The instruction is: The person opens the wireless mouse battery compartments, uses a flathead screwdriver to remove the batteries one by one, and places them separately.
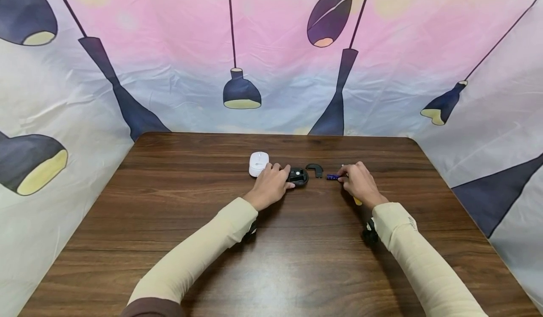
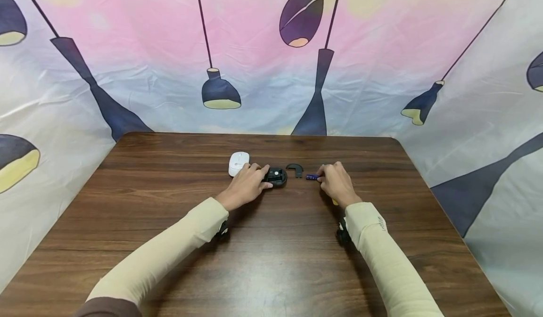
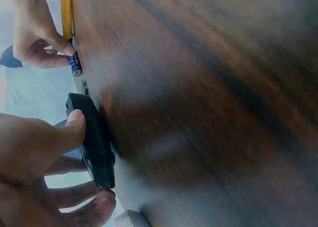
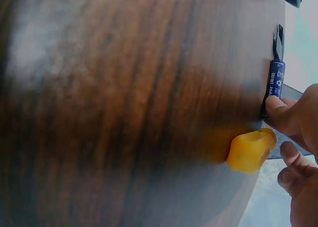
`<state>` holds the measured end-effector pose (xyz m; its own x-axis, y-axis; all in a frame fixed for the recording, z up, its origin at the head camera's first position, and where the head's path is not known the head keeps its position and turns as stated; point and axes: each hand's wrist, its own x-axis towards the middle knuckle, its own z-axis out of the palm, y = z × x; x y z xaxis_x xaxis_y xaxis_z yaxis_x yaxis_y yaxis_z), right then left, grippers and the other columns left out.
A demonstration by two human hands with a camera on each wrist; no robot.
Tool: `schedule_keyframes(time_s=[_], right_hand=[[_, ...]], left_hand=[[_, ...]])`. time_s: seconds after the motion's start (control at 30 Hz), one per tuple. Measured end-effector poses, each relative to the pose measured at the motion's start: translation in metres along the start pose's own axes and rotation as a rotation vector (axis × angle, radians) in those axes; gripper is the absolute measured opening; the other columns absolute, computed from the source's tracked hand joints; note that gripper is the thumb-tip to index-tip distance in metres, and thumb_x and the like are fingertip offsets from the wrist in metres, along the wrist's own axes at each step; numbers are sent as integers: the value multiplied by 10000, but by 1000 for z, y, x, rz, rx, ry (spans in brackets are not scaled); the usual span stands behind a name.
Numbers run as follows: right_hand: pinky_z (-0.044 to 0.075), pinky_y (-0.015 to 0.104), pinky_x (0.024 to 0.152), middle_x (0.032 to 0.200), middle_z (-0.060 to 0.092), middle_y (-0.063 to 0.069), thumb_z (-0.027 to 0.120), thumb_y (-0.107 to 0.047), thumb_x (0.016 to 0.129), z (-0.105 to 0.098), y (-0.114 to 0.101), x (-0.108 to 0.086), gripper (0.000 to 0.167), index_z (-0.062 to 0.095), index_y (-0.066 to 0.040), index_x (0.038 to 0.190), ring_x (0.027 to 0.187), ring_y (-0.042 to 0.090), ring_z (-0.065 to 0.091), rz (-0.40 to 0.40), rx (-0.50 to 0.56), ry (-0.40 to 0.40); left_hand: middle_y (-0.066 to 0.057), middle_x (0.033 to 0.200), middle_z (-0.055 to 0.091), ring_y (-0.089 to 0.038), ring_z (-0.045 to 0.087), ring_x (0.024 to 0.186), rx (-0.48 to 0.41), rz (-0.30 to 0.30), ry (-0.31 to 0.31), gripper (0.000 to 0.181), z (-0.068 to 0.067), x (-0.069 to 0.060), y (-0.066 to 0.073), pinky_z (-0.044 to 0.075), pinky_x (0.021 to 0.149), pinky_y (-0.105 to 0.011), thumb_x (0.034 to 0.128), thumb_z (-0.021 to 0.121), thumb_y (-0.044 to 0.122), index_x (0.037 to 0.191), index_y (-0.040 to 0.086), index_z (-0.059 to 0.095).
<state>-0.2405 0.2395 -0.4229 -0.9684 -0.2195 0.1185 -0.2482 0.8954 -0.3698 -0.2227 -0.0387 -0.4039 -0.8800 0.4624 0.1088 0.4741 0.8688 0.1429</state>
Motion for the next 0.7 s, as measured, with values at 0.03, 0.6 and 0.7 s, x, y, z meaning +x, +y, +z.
schedule_keyframes(time_s=[0.03, 0.6, 0.7], right_hand=[[507, 463, 731, 1108, 709, 176, 695, -8, 925, 0, 0, 0, 144, 762, -16, 1052, 991, 337, 528, 2, 1, -3], [534, 537, 829, 1040, 713, 185, 704, 11, 905, -3, -2, 0, 193, 745, 1, 1093, 1038, 395, 573, 9, 14, -1], [529, 523, 821, 1064, 707, 194, 698, 16, 906, -5, -1, 1, 197, 742, 8, 1098, 1036, 394, 565, 7, 16, -7]], left_hand=[[-244, 1277, 623, -387, 582, 1152, -1, -7, -8, 591, 0, 0, 0, 478, 1010, -472, 1004, 631, 373, 1440, -12, 528], [-252, 1358, 570, -417, 543, 1216, -38, -17, -9, 584, -2, -1, -2, 501, 1010, -485, 1014, 623, 340, 1476, 8, 489], [-251, 1389, 549, -424, 535, 1225, -50, -17, 1, 567, -4, -3, -2, 516, 996, -485, 1019, 618, 333, 1472, 14, 498]])
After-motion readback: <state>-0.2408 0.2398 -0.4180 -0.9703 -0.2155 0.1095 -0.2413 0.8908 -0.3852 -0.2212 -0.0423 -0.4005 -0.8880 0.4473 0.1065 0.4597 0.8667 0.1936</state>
